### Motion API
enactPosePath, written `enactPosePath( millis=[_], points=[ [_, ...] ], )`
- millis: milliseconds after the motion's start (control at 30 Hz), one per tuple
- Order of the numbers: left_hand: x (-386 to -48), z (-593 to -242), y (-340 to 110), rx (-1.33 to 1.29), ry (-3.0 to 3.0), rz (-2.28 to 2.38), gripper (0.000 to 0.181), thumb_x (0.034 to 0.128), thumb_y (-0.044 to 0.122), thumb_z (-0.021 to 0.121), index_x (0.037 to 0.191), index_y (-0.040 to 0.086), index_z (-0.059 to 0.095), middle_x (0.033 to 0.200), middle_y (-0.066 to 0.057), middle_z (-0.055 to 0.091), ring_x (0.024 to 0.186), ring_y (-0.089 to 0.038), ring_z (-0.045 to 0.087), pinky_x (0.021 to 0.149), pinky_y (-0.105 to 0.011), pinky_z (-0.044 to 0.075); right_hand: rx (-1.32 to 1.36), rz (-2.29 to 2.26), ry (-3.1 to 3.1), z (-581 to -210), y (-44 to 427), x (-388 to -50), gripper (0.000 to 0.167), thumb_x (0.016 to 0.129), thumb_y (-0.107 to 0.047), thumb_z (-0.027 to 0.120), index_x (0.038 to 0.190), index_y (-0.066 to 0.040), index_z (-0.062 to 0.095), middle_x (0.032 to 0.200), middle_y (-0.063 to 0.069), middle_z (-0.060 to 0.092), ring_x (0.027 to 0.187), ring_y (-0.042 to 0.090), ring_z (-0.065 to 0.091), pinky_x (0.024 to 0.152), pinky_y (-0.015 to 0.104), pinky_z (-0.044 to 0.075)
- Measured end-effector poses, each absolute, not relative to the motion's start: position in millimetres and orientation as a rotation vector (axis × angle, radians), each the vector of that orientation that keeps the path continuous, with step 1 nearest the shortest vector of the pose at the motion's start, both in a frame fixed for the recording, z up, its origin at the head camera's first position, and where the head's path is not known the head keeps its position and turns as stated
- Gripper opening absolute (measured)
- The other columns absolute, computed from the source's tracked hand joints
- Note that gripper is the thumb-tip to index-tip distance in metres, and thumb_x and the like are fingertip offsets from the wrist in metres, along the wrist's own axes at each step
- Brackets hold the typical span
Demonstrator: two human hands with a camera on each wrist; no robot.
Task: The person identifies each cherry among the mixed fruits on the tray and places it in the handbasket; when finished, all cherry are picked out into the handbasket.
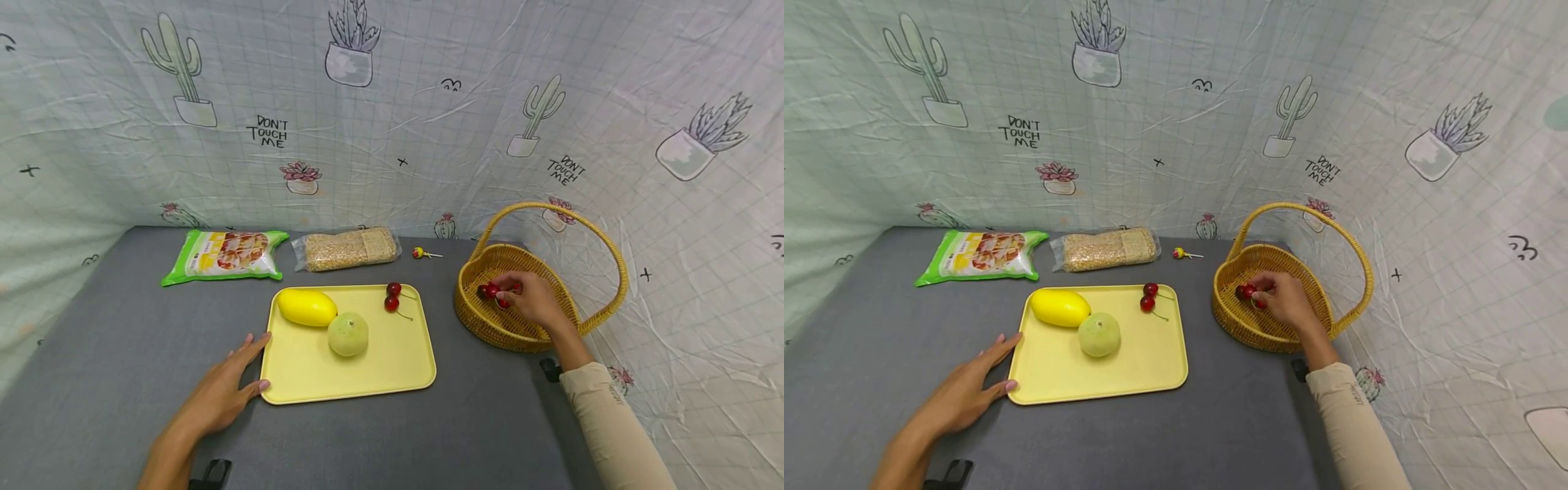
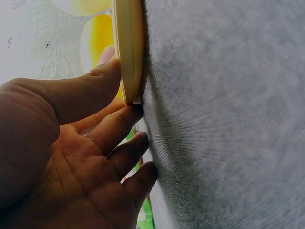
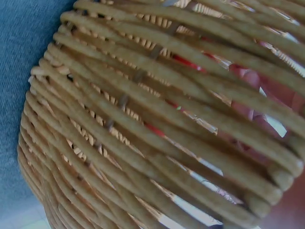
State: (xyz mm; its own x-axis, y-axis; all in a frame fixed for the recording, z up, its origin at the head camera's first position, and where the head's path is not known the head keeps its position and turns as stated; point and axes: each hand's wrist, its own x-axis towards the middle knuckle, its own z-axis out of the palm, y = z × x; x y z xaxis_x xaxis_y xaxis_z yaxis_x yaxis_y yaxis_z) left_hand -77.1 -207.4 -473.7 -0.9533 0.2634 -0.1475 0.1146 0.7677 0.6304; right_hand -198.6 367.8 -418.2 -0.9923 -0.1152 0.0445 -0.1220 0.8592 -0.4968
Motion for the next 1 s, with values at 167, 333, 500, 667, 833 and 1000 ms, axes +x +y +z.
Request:
enactPosePath(
  millis=[167,333,500,667,833,1000],
  points=[
    [-76.6,-472.7,-207.1,0.299,2.74,0.956,0.085,0.0954,0.019,0.079,0.167,0.012,0.034,0.169,-0.035,0.028,0.151,-0.065,0.027,0.119,-0.081,0.024,0.228,0.726,-3.066,-420.7,369.9,-202.8,0.021,0.099,-0.01,0.075,0.119,-0.009,0.079,0.112,0.015,0.079,0.085,0.023,0.069,0.073,0.034,0.054],
    [-77.4,-470.9,-206.2,0.277,2.727,0.936,0.086,0.0955,0.021,0.08,0.167,0.012,0.033,0.169,-0.035,0.026,0.151,-0.066,0.026,0.119,-0.081,0.024,0.304,0.699,-3.082,-421.1,368.6,-204.4,0.019,0.096,-0.006,0.077,0.115,-0.004,0.079,0.108,0.018,0.08,0.1,0.034,0.073,0.084,0.045,0.059],
    [-78.1,-470.7,-205.4,0.264,2.721,0.924,0.087,0.095,0.021,0.08,0.167,0.012,0.033,0.169,-0.035,0.026,0.152,-0.063,0.027,0.12,-0.08,0.023,0.349,0.665,-3.103,-422.1,368.0,-207.6,0.021,0.096,-0.004,0.077,0.117,-0.002,0.078,0.11,0.019,0.079,0.106,0.039,0.073,0.093,0.058,0.059],
    [-78.0,-471.4,-205.4,0.27,2.724,0.932,0.086,0.0952,0.021,0.08,0.167,0.011,0.034,0.169,-0.035,0.026,0.153,-0.062,0.027,0.121,-0.079,0.023,0.377,0.628,-3.122,-423.8,367.8,-211.5,0.019,0.096,-0.005,0.077,0.115,-0.002,0.079,0.107,0.018,0.08,0.106,0.038,0.073,0.095,0.058,0.059],
    [-77.8,-471.5,-205.5,0.276,2.73,0.938,0.085,0.0954,0.02,0.08,0.167,0.011,0.034,0.169,-0.035,0.027,0.152,-0.063,0.027,0.12,-0.08,0.024,0.385,0.612,-3.13,-423.7,366.6,-212.6,0.019,0.095,-0.005,0.078,0.114,-0.002,0.079,0.106,0.017,0.081,0.105,0.038,0.074,0.094,0.058,0.059],
    [-77.5,-472.2,-206.0,0.292,2.737,0.957,0.084,0.095,0.019,0.08,0.166,0.01,0.035,0.169,-0.035,0.028,0.153,-0.062,0.028,0.12,-0.079,0.024,0.388,0.6,-3.127,-423.3,365.8,-211.3,0.019,0.094,-0.004,0.079,0.114,-0.001,0.079,0.106,0.017,0.081,0.105,0.039,0.074,0.094,0.058,0.059]
  ],
)
